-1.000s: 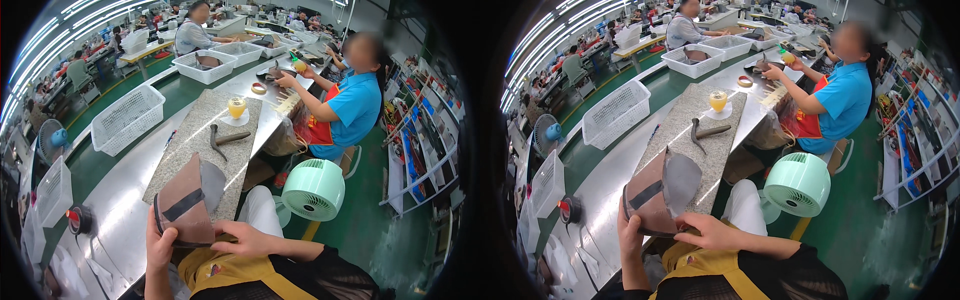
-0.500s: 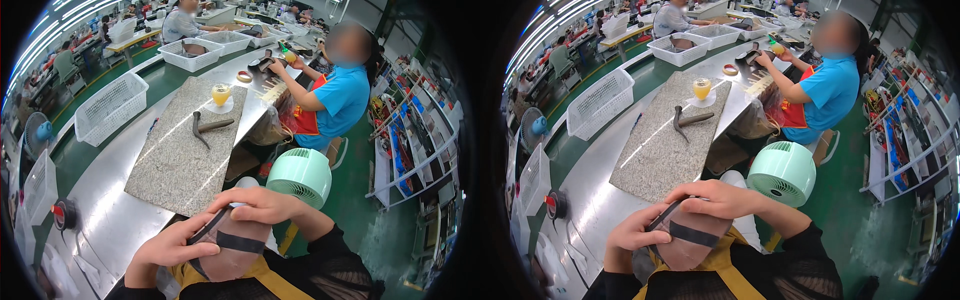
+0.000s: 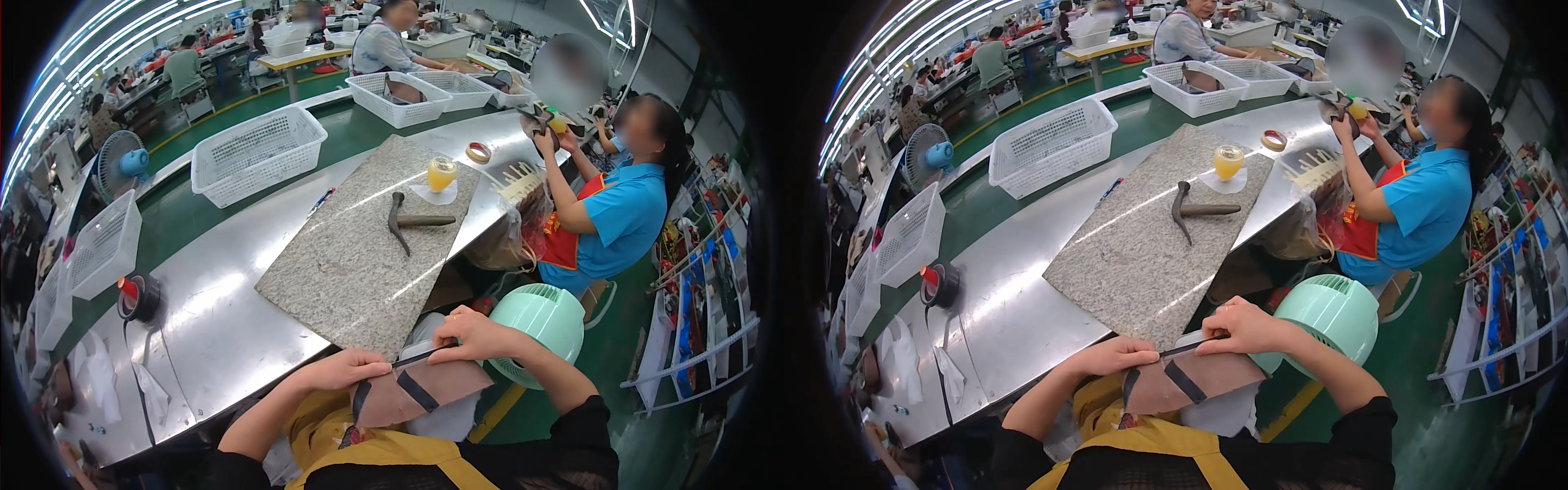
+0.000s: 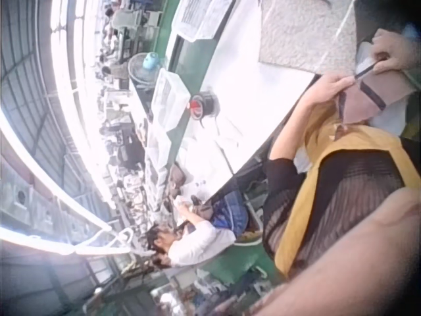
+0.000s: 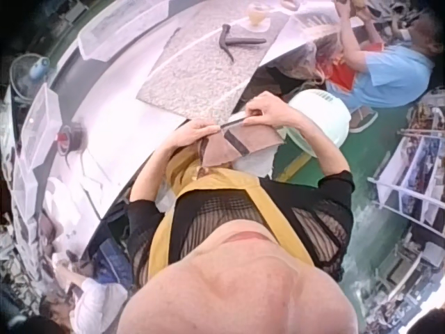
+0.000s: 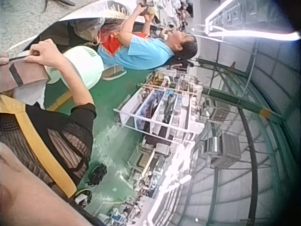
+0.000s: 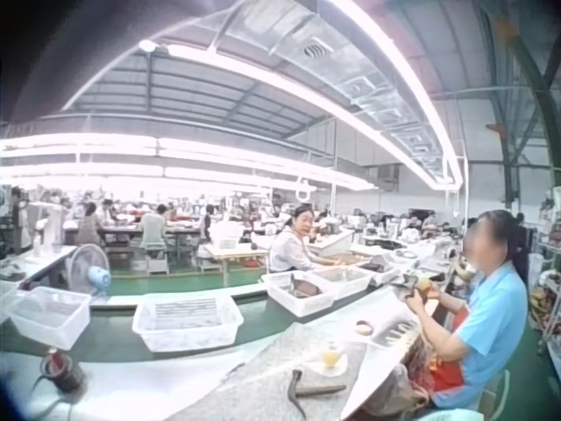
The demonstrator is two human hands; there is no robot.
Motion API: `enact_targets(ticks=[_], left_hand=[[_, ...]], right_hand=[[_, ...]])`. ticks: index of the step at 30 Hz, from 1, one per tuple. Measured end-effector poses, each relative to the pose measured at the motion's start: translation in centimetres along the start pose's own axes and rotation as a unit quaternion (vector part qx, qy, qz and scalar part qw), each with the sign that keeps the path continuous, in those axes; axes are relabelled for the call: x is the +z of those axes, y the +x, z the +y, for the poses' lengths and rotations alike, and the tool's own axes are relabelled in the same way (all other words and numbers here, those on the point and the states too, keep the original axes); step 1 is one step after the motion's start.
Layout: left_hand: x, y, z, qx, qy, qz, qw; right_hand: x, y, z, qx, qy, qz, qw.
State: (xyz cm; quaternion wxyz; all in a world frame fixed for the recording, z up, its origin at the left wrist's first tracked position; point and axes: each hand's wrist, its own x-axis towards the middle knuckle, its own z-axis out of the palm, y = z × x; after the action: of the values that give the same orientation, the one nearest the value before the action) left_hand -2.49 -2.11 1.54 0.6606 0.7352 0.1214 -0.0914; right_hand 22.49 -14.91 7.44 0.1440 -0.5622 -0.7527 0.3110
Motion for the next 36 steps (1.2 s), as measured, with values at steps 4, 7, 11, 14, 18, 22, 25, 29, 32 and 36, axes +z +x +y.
enact_targets(ticks=[4,7,11,14,18,22,25,29,32,36], left_hand=[[1.3,0.1,-1.6,0.023,0.215,0.056,0.975],[1.8,-0.3,-0.1,0.055,0.271,0.076,0.958],[4.3,-0.4,1.8,0.048,0.195,0.107,0.974],[5.4,0.0,0.7,0.062,0.225,0.149,0.961],[5.3,-0.8,1.3,0.040,0.217,0.100,0.970],[5.2,-2.1,0.7,0.018,0.205,0.135,0.969],[6.4,-2.5,-1.6,0.004,0.233,0.156,0.960],[5.7,-0.3,-3.7,0.019,0.295,0.175,0.939],[5.3,0.2,-5.0,0.054,0.311,0.174,0.933],[5.0,0.3,-6.3,0.056,0.291,0.174,0.939]], right_hand=[[3.0,0.9,2.3,-0.054,-0.111,0.045,0.991],[3.4,0.9,1.9,-0.071,-0.128,0.074,0.986],[5.0,0.5,0.4,-0.124,-0.080,0.098,0.984],[4.5,0.2,-0.2,-0.110,-0.062,0.072,0.989],[4.9,-0.4,0.0,-0.097,-0.029,0.009,0.995],[3.9,-0.1,-0.2,-0.071,-0.133,-0.045,0.988],[3.9,-0.6,0.4,-0.062,-0.136,-0.102,0.984],[4.8,-0.9,3.9,-0.022,-0.162,-0.107,0.981],[4.9,-0.4,4.0,-0.024,-0.166,-0.113,0.979],[5.7,-0.8,4.9,-0.002,-0.108,-0.101,0.989]])
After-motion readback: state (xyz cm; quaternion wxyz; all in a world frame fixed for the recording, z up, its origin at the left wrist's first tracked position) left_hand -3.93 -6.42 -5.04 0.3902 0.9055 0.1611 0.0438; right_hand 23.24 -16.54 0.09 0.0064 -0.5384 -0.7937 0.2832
